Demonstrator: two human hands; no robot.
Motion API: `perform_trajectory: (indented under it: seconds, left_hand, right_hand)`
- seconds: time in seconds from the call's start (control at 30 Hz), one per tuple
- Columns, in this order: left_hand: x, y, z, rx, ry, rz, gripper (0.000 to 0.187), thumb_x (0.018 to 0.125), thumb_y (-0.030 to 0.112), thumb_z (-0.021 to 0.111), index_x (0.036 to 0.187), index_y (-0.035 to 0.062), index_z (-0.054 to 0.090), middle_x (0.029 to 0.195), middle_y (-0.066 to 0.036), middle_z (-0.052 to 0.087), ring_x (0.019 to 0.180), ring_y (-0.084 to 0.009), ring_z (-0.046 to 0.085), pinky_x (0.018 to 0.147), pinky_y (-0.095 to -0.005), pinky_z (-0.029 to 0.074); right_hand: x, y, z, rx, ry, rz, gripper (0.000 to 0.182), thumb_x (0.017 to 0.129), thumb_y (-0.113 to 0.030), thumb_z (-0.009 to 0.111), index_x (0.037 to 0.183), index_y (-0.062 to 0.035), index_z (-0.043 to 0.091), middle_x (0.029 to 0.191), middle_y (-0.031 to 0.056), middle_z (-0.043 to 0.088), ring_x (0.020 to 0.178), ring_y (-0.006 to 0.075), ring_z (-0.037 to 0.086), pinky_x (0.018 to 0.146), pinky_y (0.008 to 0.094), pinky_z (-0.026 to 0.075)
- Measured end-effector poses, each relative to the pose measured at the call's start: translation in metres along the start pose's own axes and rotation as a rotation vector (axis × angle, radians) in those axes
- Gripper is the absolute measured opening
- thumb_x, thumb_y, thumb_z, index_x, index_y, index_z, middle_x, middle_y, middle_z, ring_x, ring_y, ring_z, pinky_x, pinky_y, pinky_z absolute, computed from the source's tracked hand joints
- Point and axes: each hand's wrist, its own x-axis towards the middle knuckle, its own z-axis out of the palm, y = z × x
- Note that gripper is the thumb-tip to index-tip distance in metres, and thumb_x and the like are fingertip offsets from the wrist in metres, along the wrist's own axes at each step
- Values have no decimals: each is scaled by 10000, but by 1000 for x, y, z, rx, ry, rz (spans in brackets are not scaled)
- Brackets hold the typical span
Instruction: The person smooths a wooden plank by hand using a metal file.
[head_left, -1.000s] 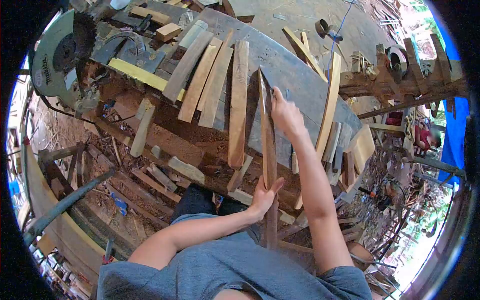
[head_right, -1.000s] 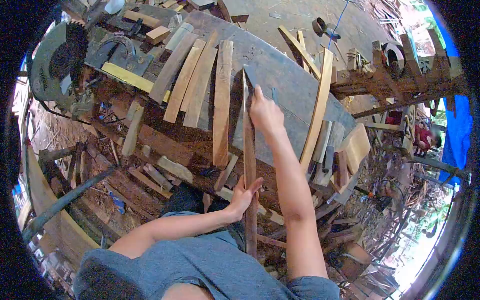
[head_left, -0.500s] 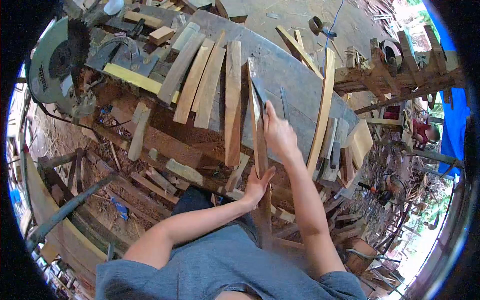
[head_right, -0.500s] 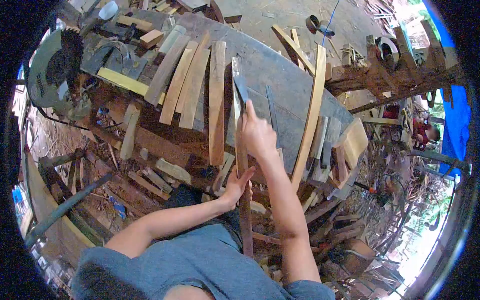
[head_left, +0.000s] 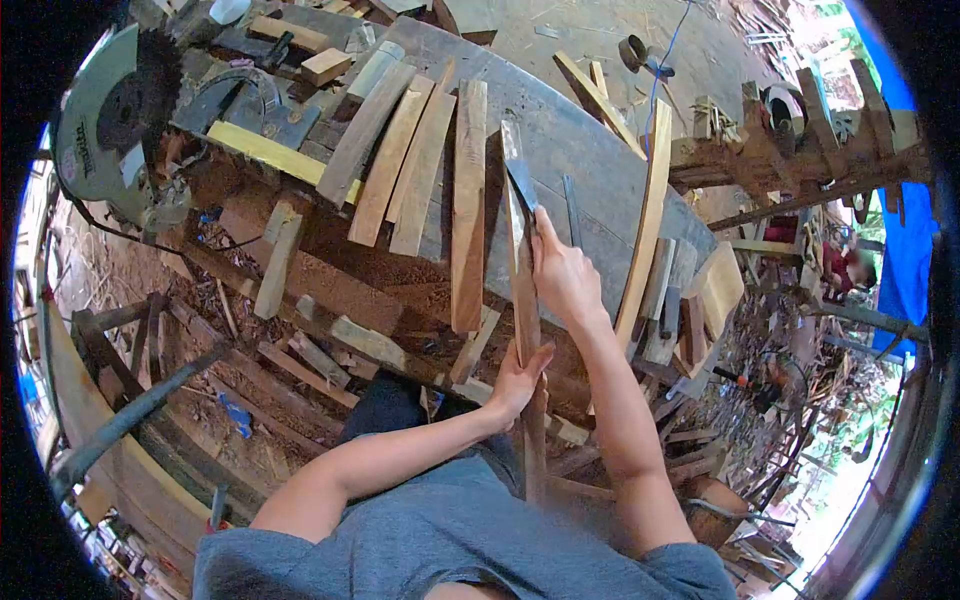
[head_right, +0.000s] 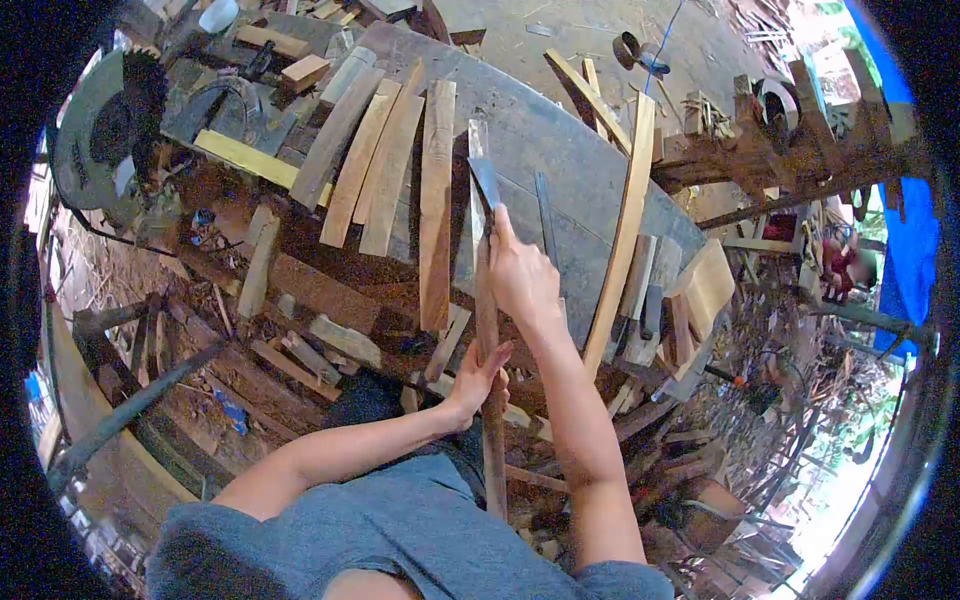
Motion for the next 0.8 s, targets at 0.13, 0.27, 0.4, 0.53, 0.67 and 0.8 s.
perform_trajectory:
  seconds: [0.13,0.27,0.4,0.53,0.67,0.8]
  left_hand:
    - [-1,-16,-1,42,-20,41,436,896,415,641,1108,105,421,850,-43,573,592,-108,528,497,-294,475]
    - [1,-24,-4,48,11,145,456,870,447,660,1066,118,412,677,-24,520,514,-139,539,431,-314,479]
    - [-1,-23,0,51,12,105,440,872,448,658,1043,114,428,683,-23,518,523,-126,526,465,-299,480]
    - [-3,-26,-2,106,32,135,429,875,447,655,1030,116,428,676,-23,520,505,-128,520,466,-309,477]
    - [0,-25,-7,110,5,88,490,866,453,670,1059,79,420,794,-30,545,611,-112,524,551,-290,457]
    - [2,-32,-8,78,1,119,489,871,457,662,1060,76,420,790,-26,538,611,-117,526,549,-295,457]
  right_hand:
    - [51,1,0,32,-12,27,459,971,-356,371,1414,-231,372,874,272,659,818,466,644,708,564,509]
    - [90,4,6,96,-34,54,456,976,-363,346,1414,-240,373,922,282,654,898,474,631,774,570,496]
    - [21,-4,-16,30,-72,96,445,979,-349,339,1406,-234,385,955,290,648,906,472,630,789,564,496]
    - [28,3,-12,18,-127,106,453,991,-364,315,1425,-242,354,958,284,650,931,484,607,822,548,478]
    - [62,4,2,103,-69,88,462,988,-348,329,1434,-227,338,961,283,650,917,483,611,823,551,478]
    - [21,-5,-14,51,-148,125,473,985,-351,329,1442,-229,329,973,293,644,926,480,613,821,560,480]
